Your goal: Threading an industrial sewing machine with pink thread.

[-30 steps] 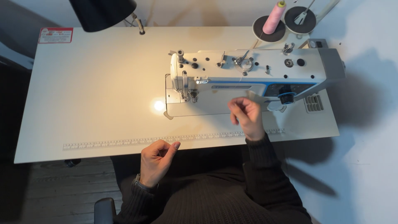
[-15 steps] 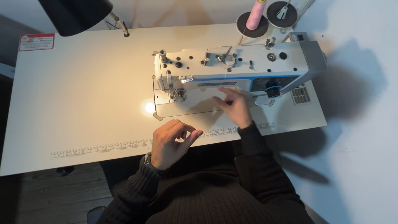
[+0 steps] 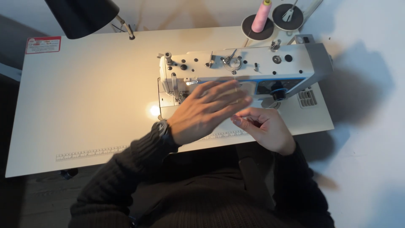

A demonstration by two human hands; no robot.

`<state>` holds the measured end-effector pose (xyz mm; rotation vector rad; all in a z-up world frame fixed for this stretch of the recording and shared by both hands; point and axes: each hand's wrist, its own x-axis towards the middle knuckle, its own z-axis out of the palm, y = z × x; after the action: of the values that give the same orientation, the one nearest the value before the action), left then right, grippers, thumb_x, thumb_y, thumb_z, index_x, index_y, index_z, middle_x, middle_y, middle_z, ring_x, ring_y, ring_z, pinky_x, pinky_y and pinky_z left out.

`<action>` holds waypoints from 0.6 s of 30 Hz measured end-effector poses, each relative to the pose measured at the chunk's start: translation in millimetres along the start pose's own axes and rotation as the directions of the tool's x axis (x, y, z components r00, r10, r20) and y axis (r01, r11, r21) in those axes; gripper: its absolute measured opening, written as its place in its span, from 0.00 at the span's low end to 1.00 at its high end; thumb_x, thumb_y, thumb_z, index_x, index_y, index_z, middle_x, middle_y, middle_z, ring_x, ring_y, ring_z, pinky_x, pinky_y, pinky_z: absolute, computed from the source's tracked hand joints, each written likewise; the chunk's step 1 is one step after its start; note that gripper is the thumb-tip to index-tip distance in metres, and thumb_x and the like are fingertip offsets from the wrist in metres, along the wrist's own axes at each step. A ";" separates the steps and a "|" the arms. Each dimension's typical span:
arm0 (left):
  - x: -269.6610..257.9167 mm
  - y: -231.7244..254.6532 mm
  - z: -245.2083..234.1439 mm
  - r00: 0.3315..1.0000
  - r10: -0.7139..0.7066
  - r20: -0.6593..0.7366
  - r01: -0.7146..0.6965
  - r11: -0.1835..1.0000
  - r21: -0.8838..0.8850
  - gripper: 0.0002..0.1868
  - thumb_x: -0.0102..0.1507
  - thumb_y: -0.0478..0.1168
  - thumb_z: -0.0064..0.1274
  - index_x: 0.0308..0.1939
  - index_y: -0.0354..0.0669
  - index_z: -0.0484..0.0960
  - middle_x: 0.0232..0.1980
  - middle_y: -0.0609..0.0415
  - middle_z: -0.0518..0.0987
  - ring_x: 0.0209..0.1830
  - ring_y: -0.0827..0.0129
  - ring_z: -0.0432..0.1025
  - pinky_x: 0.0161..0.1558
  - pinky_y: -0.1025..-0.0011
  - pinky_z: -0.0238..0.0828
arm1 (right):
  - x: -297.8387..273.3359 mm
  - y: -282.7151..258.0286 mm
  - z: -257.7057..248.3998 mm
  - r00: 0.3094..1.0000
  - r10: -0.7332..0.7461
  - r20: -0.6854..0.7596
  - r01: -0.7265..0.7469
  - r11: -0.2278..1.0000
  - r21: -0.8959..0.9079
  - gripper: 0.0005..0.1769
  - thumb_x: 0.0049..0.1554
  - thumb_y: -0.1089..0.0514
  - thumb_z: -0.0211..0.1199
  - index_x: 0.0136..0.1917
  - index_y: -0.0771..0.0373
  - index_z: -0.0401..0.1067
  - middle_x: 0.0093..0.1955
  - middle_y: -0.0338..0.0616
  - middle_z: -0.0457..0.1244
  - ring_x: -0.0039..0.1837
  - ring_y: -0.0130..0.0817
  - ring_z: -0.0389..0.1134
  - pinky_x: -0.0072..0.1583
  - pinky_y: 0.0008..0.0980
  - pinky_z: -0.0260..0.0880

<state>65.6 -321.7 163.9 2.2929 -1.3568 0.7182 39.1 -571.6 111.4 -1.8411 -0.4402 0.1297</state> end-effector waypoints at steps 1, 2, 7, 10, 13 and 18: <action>10.5 0.1 -1.2 0.998 0.066 0.021 -0.063 0.991 -0.117 0.28 0.70 0.44 0.50 0.74 0.50 0.68 0.68 0.53 0.78 0.74 0.61 0.67 0.77 0.55 0.51 | -1.9 -6.0 -3.6 0.996 0.092 0.013 -0.091 0.993 -0.072 0.07 0.62 0.59 0.68 0.46 0.67 0.80 0.27 0.33 0.55 0.31 0.16 0.49 0.34 0.22 0.48; 11.5 -0.3 2.1 0.997 0.079 0.015 -0.077 0.990 -0.117 0.28 0.70 0.44 0.50 0.74 0.50 0.68 0.68 0.53 0.78 0.74 0.61 0.67 0.77 0.55 0.51 | -2.7 -11.0 -10.3 0.996 0.087 0.001 -0.087 0.993 -0.078 0.07 0.62 0.59 0.68 0.46 0.67 0.80 0.27 0.33 0.55 0.31 0.16 0.49 0.34 0.22 0.48; 43.2 -8.8 -7.6 0.994 0.062 0.084 -0.039 0.967 -0.251 0.13 0.68 0.48 0.53 0.54 0.52 0.84 0.45 0.58 0.83 0.55 0.65 0.74 0.61 0.60 0.60 | 17.1 -67.3 -56.5 0.980 0.107 0.169 -0.060 0.962 -0.265 0.08 0.59 0.57 0.66 0.48 0.63 0.79 0.28 0.28 0.64 0.34 0.11 0.59 0.36 0.20 0.61; 81.1 -16.4 -23.0 0.993 -0.034 0.114 0.057 0.977 -0.207 0.09 0.69 0.48 0.55 0.46 0.53 0.88 0.34 0.58 0.80 0.42 0.67 0.75 0.62 0.61 0.61 | 38.4 -87.0 -90.1 0.988 0.090 0.124 -0.071 0.986 -0.150 0.10 0.60 0.55 0.65 0.49 0.64 0.80 0.31 0.29 0.62 0.33 0.13 0.56 0.34 0.21 0.55; 131.4 -31.3 -39.4 0.994 -0.087 -0.067 0.060 0.939 -0.337 0.08 0.66 0.45 0.57 0.45 0.50 0.89 0.33 0.57 0.81 0.32 0.71 0.76 0.51 0.64 0.62 | 74.6 -137.6 -129.6 0.997 0.075 -0.015 -0.075 0.919 -0.387 0.11 0.57 0.54 0.66 0.49 0.61 0.80 0.33 0.29 0.69 0.32 0.13 0.57 0.34 0.20 0.57; 222.3 -100.8 -31.8 0.874 -0.261 -0.409 0.027 0.868 -0.496 0.10 0.69 0.45 0.60 0.50 0.48 0.89 0.30 0.57 0.71 0.28 0.75 0.65 0.33 0.76 0.59 | 181.0 -175.7 -242.2 0.873 -0.412 -0.263 0.220 0.812 -0.540 0.10 0.65 0.56 0.69 0.57 0.62 0.76 0.41 0.38 0.65 0.40 0.23 0.63 0.44 0.28 0.63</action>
<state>237.1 -411.0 316.3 1.6679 -0.9779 0.7237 239.6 -679.7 376.7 -2.1969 -0.5461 -0.6176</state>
